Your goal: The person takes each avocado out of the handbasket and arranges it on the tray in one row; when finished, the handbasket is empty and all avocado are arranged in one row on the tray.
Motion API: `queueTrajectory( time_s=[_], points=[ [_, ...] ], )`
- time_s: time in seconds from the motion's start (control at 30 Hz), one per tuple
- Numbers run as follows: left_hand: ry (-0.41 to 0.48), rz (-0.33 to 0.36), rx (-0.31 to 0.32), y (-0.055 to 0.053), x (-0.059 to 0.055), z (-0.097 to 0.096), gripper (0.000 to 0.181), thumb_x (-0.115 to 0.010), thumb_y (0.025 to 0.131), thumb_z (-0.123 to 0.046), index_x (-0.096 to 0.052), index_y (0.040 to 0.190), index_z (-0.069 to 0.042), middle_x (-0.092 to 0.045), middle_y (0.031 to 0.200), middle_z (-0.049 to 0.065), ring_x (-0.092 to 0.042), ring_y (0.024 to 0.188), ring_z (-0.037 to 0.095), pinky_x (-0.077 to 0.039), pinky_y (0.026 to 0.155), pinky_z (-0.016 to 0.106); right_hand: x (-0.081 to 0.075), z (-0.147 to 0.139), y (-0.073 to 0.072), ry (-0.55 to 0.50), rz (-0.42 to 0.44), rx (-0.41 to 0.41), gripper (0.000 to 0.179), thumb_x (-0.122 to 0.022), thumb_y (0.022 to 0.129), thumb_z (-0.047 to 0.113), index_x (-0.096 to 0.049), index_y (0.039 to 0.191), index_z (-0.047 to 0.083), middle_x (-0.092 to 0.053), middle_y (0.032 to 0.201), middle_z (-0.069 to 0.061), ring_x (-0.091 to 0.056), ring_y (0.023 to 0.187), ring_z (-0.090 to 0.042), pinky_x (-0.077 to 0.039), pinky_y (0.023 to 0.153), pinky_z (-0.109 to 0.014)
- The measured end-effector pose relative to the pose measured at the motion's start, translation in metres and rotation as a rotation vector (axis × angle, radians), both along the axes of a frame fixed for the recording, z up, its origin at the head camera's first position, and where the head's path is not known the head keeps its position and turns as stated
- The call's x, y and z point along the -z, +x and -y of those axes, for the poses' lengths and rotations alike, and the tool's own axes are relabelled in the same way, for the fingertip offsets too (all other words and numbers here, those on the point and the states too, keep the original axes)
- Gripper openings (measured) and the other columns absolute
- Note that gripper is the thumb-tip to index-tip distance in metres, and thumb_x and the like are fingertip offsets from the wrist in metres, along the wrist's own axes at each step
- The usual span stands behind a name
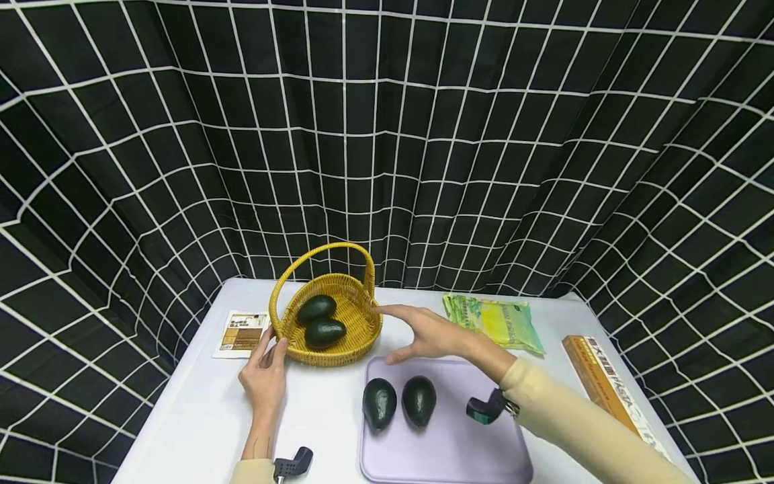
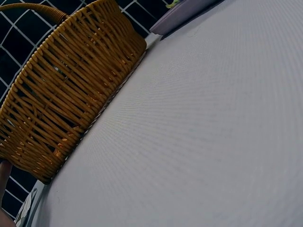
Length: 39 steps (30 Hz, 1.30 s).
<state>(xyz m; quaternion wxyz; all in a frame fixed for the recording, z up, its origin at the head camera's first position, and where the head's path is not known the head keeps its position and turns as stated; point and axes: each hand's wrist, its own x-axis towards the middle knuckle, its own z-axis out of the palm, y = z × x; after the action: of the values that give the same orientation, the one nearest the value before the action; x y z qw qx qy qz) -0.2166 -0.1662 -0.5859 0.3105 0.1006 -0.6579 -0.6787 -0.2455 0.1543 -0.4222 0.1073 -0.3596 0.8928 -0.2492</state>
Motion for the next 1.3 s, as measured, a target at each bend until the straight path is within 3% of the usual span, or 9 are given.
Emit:
queueTrajectory(
  time_s=[0.2,0.47,0.73,1.03,1.3],
  points=[
    [0.005,0.009,0.022,0.001,-0.004,-0.002,0.043,-0.078,0.095,-0.014,-0.068,0.136,-0.007,-0.067,0.138,0.022,-0.07,0.102,-0.006,-0.059,0.095,0.012,-0.014,0.042,-0.04,0.021,0.084,-0.073,0.088,-0.089,0.084,0.038,-0.048,0.155,0.008,-0.057,0.154,-0.011,-0.053,0.144,-0.026,-0.043,0.127,-0.042],
    [-0.003,0.021,0.03,-0.001,-0.013,-0.007,0.043,-0.075,0.096,-0.005,-0.066,0.137,-0.001,-0.066,0.138,0.024,-0.069,0.105,-0.001,-0.059,0.096,0.012,-0.005,0.087,-0.073,0.054,0.155,-0.087,0.074,-0.088,0.086,0.036,-0.058,0.148,0.008,-0.062,0.15,-0.008,-0.055,0.142,-0.024,-0.048,0.123,-0.038],
    [-0.01,-0.009,0.031,0.012,-0.033,-0.011,0.042,-0.073,0.096,0.001,-0.064,0.136,0.006,-0.064,0.135,0.033,-0.071,0.103,-0.002,-0.059,0.096,0.012,0.001,0.119,-0.086,0.093,0.209,-0.123,0.065,-0.088,0.087,0.023,-0.061,0.144,0.006,-0.062,0.149,-0.01,-0.058,0.139,-0.028,-0.049,0.122,-0.037],
    [-0.036,-0.016,0.015,0.012,-0.033,-0.01,0.041,-0.074,0.096,-0.001,-0.065,0.136,0.003,-0.066,0.134,0.029,-0.07,0.102,-0.004,-0.059,0.096,0.012,0.012,0.142,-0.085,0.302,0.091,-0.137,0.053,-0.086,0.088,0.022,-0.069,0.138,0.013,-0.068,0.142,-0.003,-0.062,0.133,-0.021,-0.055,0.113,-0.026],
    [-0.035,-0.023,0.008,0.012,-0.03,-0.007,0.042,-0.073,0.096,0.001,-0.064,0.137,0.006,-0.064,0.134,0.034,-0.069,0.101,-0.007,-0.057,0.096,0.01,0.025,0.147,-0.083,0.41,0.02,-0.045,0.053,-0.082,0.091,0.043,-0.07,0.136,0.017,-0.073,0.109,-0.001,-0.065,0.097,-0.011,-0.06,0.084,-0.023]
  ],
)
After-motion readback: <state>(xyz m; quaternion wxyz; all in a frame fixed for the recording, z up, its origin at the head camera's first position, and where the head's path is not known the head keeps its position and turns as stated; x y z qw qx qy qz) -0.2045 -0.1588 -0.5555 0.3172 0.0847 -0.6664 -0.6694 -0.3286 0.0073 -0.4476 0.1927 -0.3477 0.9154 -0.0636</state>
